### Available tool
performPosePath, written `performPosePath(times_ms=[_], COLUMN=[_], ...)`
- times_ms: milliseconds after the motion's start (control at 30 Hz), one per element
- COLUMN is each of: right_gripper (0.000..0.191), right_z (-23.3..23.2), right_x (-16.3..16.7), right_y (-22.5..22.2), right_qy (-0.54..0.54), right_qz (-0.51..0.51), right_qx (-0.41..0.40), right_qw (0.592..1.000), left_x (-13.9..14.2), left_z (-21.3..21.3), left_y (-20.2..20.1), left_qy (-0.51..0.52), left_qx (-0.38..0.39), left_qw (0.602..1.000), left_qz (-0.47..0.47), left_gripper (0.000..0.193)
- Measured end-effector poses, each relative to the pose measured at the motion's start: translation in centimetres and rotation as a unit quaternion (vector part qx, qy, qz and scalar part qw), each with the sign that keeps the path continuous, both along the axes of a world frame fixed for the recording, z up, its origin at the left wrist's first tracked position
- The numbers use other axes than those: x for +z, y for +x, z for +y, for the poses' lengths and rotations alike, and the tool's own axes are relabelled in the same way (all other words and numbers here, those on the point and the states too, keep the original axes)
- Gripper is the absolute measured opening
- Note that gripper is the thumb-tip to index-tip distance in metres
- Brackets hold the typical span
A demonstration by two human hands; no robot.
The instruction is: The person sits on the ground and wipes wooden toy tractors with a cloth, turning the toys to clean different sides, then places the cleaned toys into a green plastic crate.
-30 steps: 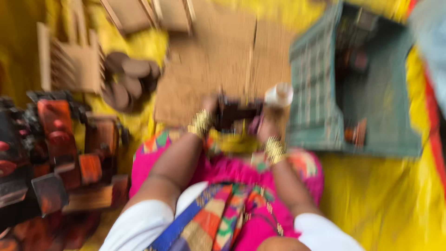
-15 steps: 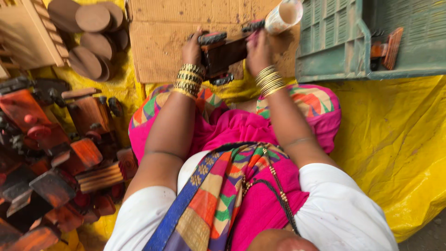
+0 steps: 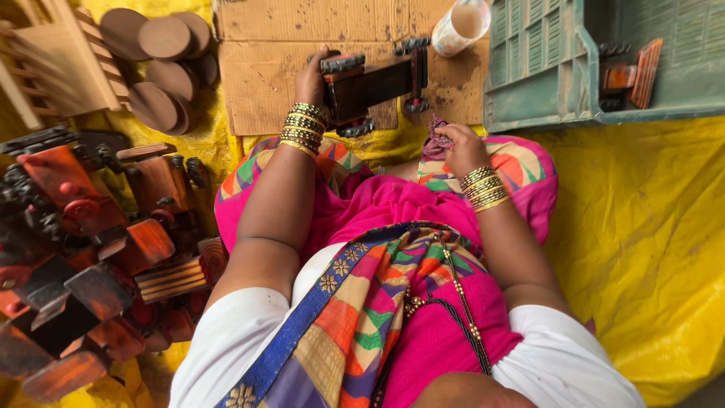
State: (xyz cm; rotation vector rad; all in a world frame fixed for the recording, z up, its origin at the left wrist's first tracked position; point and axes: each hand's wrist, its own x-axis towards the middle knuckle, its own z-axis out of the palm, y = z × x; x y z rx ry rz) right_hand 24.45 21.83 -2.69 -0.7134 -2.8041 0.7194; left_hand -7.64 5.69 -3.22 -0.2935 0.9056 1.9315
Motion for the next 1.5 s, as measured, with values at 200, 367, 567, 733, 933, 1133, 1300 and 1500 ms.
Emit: performPosePath(times_ms=[200, 367, 567, 733, 933, 1133, 1300, 1500], right_gripper=[0.037, 0.037, 0.038, 0.034, 0.029, 0.037, 0.036, 0.038], right_z=[0.7, 2.1, 2.5, 2.4, 1.7, 2.1, 2.2, 2.0], right_x=[-2.6, -4.2, -4.2, -3.8, -3.9, -3.8, -4.0, -3.4], right_y=[-1.4, -1.6, -1.1, -1.3, -2.0, -2.3, -2.5, -2.5], right_qy=[-0.010, -0.016, 0.013, 0.013, -0.129, 0.019, 0.006, 0.016], right_qz=[0.006, -0.006, 0.005, 0.000, 0.006, -0.065, -0.039, -0.002], right_qx=[0.000, 0.006, 0.014, 0.028, -0.004, -0.006, -0.003, 0.008], right_qw=[1.000, 1.000, 1.000, 1.000, 0.992, 0.998, 0.999, 1.000], left_x=[-0.7, -0.5, 1.7, 1.2, -2.0, -1.9, -2.1, -1.3], left_z=[-0.7, -1.5, -1.5, -3.2, -2.0, 0.0, 0.2, -0.3], left_y=[1.3, 4.1, 7.0, 8.6, 11.5, 11.0, 10.9, 11.0], left_qy=[-0.017, -0.006, 0.004, -0.144, -0.148, -0.178, -0.279, -0.265], left_qx=[-0.017, -0.019, -0.048, -0.037, -0.114, -0.169, -0.389, -0.158], left_qw=[0.994, 0.965, 0.921, 0.684, 0.394, 0.389, 0.371, 0.463], left_qz=[0.106, 0.262, 0.387, 0.714, 0.900, 0.888, 0.796, 0.831], left_gripper=[0.035, 0.032, 0.032, 0.031, 0.034, 0.037, 0.055, 0.031])
